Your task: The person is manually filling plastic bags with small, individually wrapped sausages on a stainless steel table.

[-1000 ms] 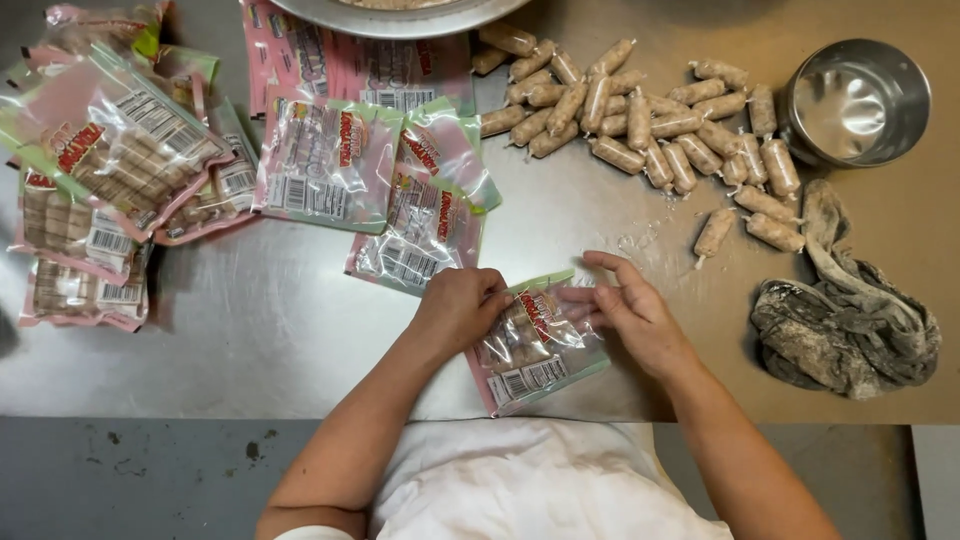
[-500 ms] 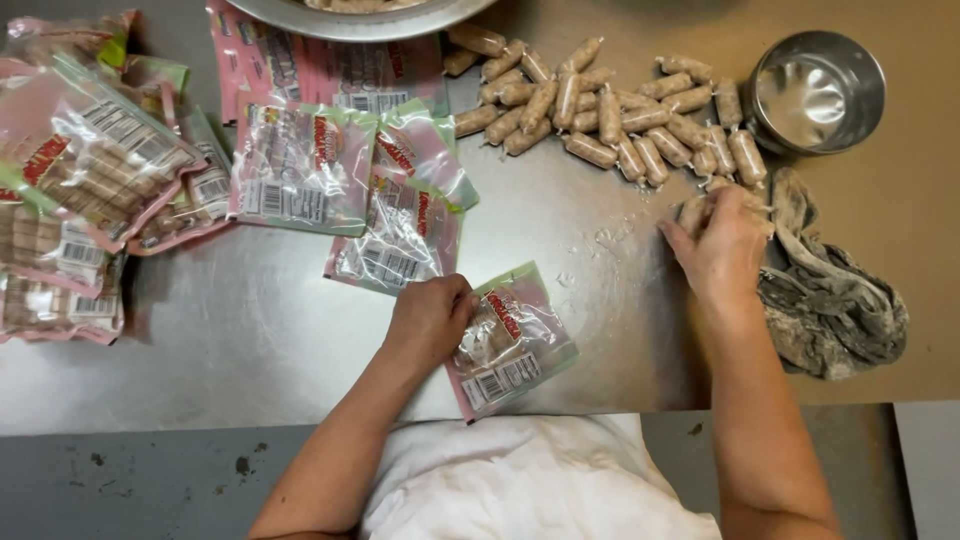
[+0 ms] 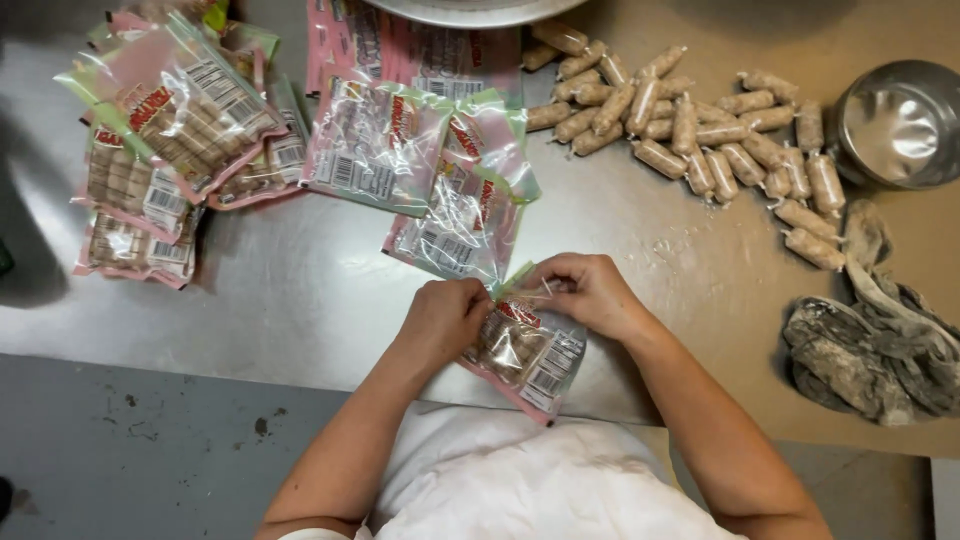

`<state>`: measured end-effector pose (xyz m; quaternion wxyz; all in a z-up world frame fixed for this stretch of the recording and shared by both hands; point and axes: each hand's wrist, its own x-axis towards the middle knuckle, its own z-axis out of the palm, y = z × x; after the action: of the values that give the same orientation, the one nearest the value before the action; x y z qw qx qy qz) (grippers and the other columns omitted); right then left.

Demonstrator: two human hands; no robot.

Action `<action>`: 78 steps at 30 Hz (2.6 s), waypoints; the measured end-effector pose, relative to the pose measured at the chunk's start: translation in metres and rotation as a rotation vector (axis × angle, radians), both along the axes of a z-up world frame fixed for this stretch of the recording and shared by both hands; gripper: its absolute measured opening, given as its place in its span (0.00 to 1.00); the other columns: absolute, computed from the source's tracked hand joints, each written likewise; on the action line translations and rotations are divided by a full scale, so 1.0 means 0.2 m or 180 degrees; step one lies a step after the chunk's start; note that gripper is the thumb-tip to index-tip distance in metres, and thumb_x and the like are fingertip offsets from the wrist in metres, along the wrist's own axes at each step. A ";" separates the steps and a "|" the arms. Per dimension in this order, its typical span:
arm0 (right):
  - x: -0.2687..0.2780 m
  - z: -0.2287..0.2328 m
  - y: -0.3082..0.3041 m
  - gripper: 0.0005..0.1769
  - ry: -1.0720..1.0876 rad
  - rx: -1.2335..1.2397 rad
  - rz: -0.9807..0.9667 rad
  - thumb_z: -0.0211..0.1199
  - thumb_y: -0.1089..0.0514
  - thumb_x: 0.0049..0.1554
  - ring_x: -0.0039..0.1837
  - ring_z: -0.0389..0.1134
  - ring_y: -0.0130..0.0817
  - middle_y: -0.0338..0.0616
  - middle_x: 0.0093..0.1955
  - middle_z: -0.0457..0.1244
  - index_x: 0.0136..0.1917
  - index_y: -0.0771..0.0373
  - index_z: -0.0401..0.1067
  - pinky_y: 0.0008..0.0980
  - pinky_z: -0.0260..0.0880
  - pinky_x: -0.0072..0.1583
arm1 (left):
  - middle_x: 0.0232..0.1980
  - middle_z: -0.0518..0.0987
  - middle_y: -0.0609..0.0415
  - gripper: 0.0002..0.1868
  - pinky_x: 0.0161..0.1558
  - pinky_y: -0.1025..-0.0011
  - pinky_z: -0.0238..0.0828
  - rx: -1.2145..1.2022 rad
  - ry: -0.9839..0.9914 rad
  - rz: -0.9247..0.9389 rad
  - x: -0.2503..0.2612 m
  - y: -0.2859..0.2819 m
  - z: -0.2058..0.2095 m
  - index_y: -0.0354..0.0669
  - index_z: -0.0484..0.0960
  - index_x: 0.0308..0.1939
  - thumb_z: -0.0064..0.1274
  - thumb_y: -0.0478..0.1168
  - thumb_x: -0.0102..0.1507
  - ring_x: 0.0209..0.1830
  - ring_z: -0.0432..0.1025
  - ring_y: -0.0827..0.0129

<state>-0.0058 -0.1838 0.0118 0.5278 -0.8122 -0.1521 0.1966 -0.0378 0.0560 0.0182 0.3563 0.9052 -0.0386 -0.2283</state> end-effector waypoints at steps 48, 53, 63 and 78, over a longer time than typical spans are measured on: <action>0.50 -0.16 -0.39 0.09 -0.2071 -0.1044 -0.1626 0.72 0.63 0.58 0.49 0.73 0.36 0.38 0.43 0.72 0.52 0.52 0.82 0.32 0.73 0.52 | 0.49 0.85 0.52 0.11 0.59 0.56 0.73 -0.0234 -0.2150 0.0305 0.28 0.22 -0.30 0.50 0.86 0.42 0.62 0.33 0.57 0.56 0.78 0.52; 0.69 -0.24 -0.47 0.14 -0.2627 -0.3491 -0.1289 0.67 0.59 0.51 0.50 0.71 0.42 0.42 0.40 0.69 0.52 0.55 0.78 0.41 0.77 0.50 | 0.40 0.78 0.58 0.18 0.48 0.59 0.77 0.0337 -0.1354 -0.0270 0.27 -0.02 -0.23 0.54 0.80 0.42 0.69 0.53 0.55 0.46 0.79 0.55; 0.83 -0.15 -0.26 0.18 -0.3535 -0.1543 -0.0155 0.68 0.64 0.57 0.66 0.68 0.41 0.38 0.56 0.72 0.61 0.52 0.78 0.35 0.72 0.64 | 0.33 0.77 0.53 0.06 0.42 0.59 0.76 0.0094 -0.1646 -0.0026 0.25 -0.02 -0.30 0.50 0.81 0.37 0.61 0.44 0.62 0.38 0.78 0.52; -0.29 -0.09 -0.43 0.29 0.1060 0.0476 -0.0354 0.70 0.73 0.52 0.34 0.73 0.36 0.56 0.51 0.74 0.61 0.59 0.60 0.33 0.76 0.38 | 0.34 0.79 0.49 0.08 0.38 0.60 0.75 -0.1387 -0.0986 -0.0058 -0.12 -0.27 -0.25 0.48 0.79 0.30 0.65 0.37 0.58 0.35 0.78 0.49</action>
<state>-0.0646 -0.2692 -0.0066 0.6147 -0.7341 -0.0318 0.2870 -0.0611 0.0018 -0.0322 0.5306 0.8309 -0.1491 -0.0766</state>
